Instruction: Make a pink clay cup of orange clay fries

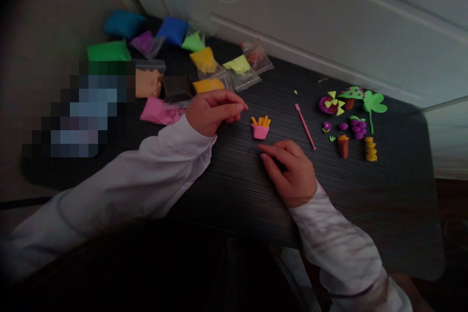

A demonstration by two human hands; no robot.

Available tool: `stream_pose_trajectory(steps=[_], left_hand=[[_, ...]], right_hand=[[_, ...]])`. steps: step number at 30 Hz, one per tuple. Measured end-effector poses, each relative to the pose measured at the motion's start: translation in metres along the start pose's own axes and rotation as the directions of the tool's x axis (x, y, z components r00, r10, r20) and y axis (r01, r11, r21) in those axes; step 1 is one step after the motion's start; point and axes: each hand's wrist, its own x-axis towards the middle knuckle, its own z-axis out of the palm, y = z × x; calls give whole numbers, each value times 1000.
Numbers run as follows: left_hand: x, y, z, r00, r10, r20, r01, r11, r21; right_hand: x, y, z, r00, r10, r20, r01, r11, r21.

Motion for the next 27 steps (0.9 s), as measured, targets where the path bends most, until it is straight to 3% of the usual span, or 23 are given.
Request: stream_pose_trajectory(steps=[3,8,17,27], left_hand=[[0,-2,2,999,-31,14,31,1000,3],[-2,-3,4,998,-51,20,52,999,-6],[-1,-2,4,998,-66,12,66,997,-26],[-2,-1,4,998,-56,21,57,997,-49]], right_hand=[[5,5,8,994,-106,10,105,965,-240],[14,10,15,985,-154,74,171,902,-396],[17,4,15,975,-172,141,219,842,-493],[14,4,13,980,-172,104,200,895,-400]])
